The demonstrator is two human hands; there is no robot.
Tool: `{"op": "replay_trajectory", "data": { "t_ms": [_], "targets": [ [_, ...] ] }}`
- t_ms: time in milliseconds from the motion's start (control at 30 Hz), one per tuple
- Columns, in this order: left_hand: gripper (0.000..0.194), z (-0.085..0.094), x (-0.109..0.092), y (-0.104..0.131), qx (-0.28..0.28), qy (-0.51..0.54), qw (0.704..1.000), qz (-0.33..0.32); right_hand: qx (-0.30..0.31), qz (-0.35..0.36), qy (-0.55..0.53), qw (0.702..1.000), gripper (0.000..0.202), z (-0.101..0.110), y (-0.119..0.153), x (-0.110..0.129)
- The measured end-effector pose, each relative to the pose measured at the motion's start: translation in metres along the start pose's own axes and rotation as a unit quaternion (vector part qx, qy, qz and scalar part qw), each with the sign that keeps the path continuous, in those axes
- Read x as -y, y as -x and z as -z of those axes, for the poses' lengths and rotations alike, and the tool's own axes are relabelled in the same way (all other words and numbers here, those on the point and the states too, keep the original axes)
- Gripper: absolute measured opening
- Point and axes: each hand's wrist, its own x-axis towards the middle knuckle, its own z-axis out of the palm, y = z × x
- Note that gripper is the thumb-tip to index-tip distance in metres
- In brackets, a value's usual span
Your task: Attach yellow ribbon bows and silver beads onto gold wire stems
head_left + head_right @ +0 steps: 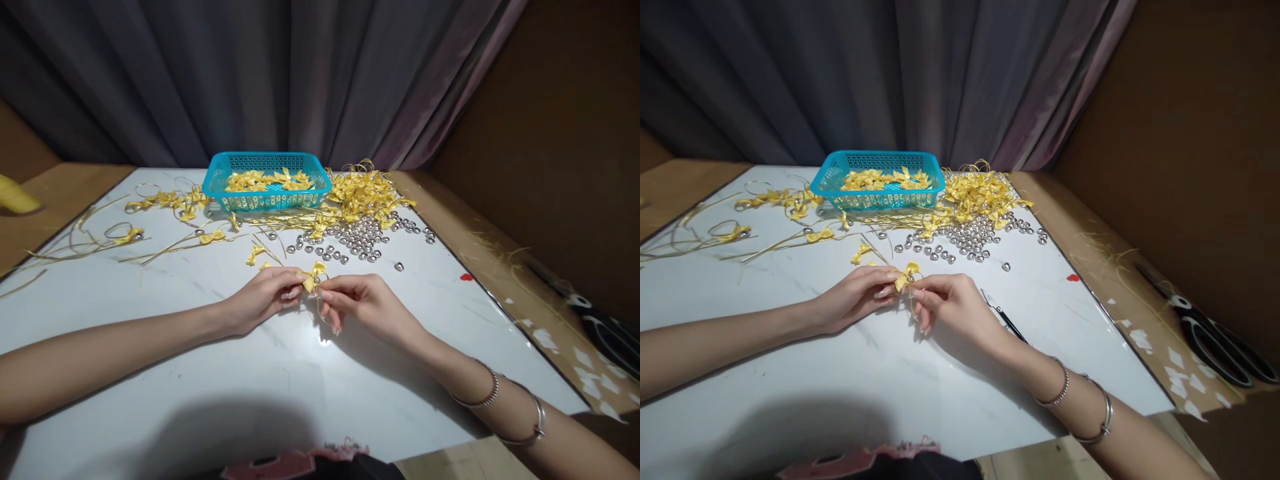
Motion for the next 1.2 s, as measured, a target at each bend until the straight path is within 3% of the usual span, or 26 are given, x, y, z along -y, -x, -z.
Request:
{"op": "replay_trajectory", "data": {
  "t_ms": [100,400,667,1200],
  "targets": [
    [0.03,0.0,0.0,0.0,0.003,-0.007,1.0,0.001,-0.002,-0.008,0.01,1.0,0.021,-0.002,0.001,0.0],
    [0.028,-0.002,0.001,0.001,0.004,-0.014,1.0,0.017,-0.109,0.09,0.177,0.974,0.022,-0.009,-0.001,-0.008],
    [0.029,-0.003,0.004,-0.003,0.014,0.032,0.999,0.016,-0.149,0.083,0.149,0.974,0.023,-0.016,-0.005,-0.013],
    [0.027,-0.004,0.006,-0.003,-0.006,0.01,1.0,0.02,-0.163,0.057,0.145,0.974,0.021,-0.018,-0.009,-0.016]
  ]
}}
